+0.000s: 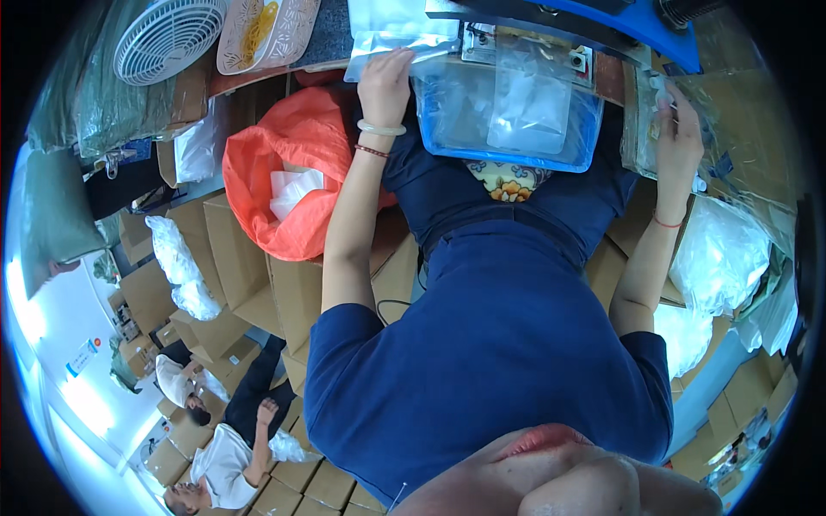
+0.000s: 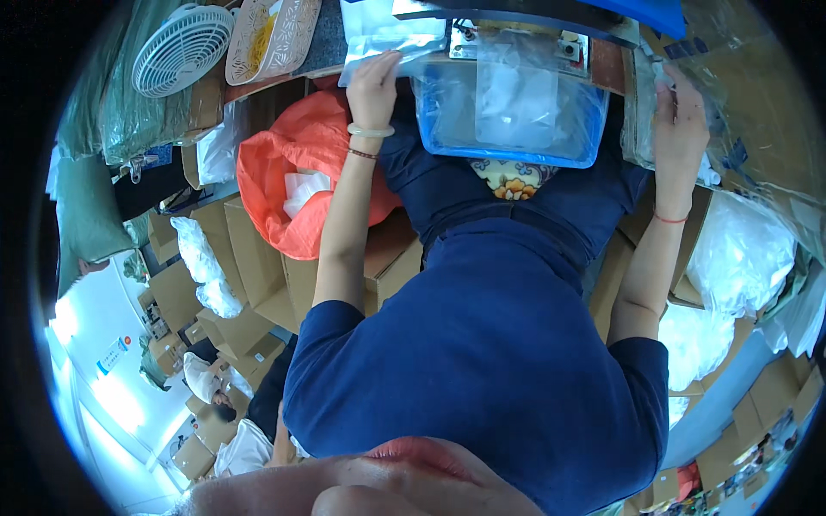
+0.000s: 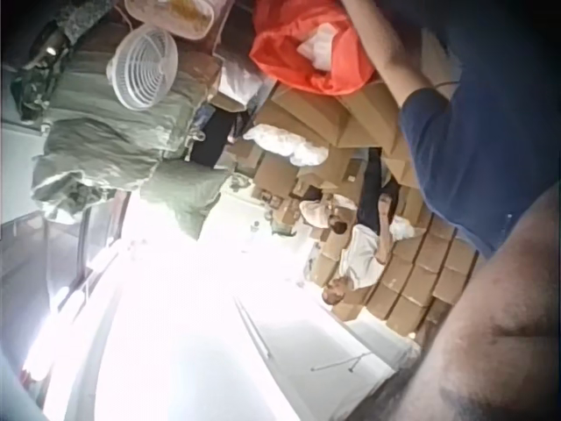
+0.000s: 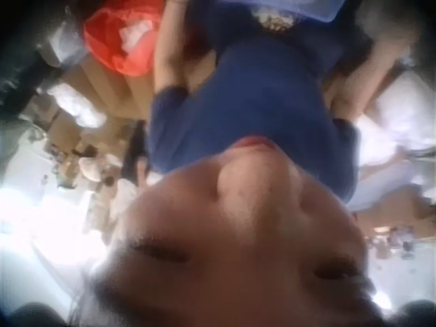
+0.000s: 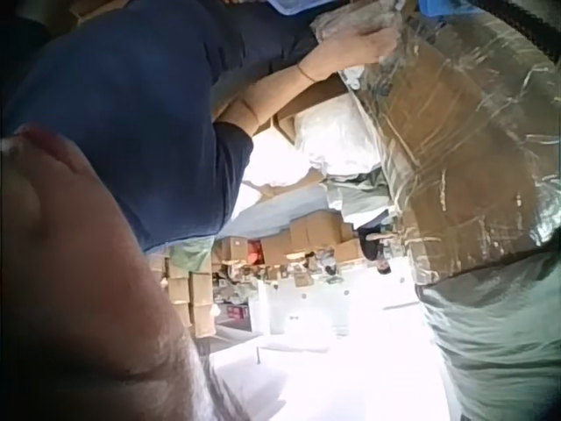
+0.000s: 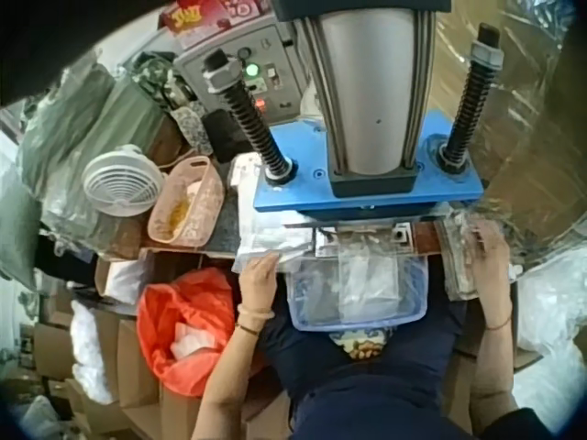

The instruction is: The recorder is using a heat sealer to seal plastic bags containing small items at a workbench.

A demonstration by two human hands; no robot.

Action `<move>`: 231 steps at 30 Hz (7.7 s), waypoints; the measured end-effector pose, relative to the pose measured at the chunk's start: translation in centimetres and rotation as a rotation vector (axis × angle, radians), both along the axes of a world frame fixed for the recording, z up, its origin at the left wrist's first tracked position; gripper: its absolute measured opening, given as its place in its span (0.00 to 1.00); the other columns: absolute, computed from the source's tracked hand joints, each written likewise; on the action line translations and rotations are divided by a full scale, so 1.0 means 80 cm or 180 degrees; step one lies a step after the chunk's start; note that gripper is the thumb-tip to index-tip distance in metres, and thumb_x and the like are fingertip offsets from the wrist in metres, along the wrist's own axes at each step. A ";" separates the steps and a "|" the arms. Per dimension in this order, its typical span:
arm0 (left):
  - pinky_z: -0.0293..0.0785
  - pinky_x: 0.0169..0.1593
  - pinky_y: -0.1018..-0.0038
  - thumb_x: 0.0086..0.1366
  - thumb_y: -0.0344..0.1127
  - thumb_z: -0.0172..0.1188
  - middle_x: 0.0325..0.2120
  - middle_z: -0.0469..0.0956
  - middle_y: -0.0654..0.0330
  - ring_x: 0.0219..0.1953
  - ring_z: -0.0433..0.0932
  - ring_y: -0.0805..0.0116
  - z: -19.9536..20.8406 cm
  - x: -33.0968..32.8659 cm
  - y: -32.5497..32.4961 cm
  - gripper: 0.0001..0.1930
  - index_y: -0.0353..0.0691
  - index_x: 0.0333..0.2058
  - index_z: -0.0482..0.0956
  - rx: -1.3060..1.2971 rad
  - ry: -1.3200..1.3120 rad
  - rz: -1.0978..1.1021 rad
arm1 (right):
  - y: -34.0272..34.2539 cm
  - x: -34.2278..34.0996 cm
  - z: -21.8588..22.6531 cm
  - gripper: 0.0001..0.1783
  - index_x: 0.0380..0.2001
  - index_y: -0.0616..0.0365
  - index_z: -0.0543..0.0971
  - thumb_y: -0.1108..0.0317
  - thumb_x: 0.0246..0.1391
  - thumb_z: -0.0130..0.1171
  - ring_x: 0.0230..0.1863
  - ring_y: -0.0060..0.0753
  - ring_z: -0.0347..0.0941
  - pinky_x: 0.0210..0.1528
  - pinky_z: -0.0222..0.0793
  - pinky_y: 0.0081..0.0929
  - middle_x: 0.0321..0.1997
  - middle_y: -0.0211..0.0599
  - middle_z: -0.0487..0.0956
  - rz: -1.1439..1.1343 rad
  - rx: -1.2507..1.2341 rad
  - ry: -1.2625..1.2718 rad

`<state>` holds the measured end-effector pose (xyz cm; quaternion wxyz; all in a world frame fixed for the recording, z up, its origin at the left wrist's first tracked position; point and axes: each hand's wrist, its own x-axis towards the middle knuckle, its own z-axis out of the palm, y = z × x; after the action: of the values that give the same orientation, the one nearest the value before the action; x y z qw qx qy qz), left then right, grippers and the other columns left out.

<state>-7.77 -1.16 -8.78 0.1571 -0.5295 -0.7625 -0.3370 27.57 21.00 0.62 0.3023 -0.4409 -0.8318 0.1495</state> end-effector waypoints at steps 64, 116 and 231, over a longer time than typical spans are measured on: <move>0.84 0.45 0.67 0.64 0.30 0.63 0.40 0.82 0.50 0.41 0.83 0.59 0.053 0.116 0.102 0.12 0.26 0.43 0.80 -0.0315 -0.6676 -0.1333 | 0.013 0.007 -0.034 0.11 0.44 0.56 0.80 0.67 0.62 0.53 0.44 0.50 0.78 0.46 0.73 0.40 0.44 0.42 0.81 -0.0416 0.0535 -0.1466; 0.84 0.40 0.69 0.66 0.32 0.61 0.39 0.83 0.52 0.40 0.84 0.63 0.052 0.114 0.079 0.12 0.29 0.44 0.81 -0.0478 -0.6556 -0.1604 | -0.016 -0.067 0.020 0.17 0.50 0.51 0.79 0.58 0.60 0.58 0.53 0.44 0.76 0.51 0.72 0.34 0.48 0.39 0.81 0.1108 -0.0514 -0.0402; 0.75 0.54 0.69 0.67 0.35 0.60 0.46 0.81 0.52 0.51 0.79 0.61 0.047 0.105 0.110 0.17 0.29 0.49 0.78 -0.0544 -0.6463 -0.1260 | 0.042 -0.020 -0.064 0.13 0.47 0.55 0.79 0.64 0.62 0.54 0.51 0.50 0.74 0.54 0.70 0.37 0.50 0.44 0.79 -0.0167 0.0795 -0.0520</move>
<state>0.63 7.66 -5.02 -0.6555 -0.1214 -0.4567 -0.5891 25.98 24.38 -4.53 0.2898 -0.4321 -0.8540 0.0005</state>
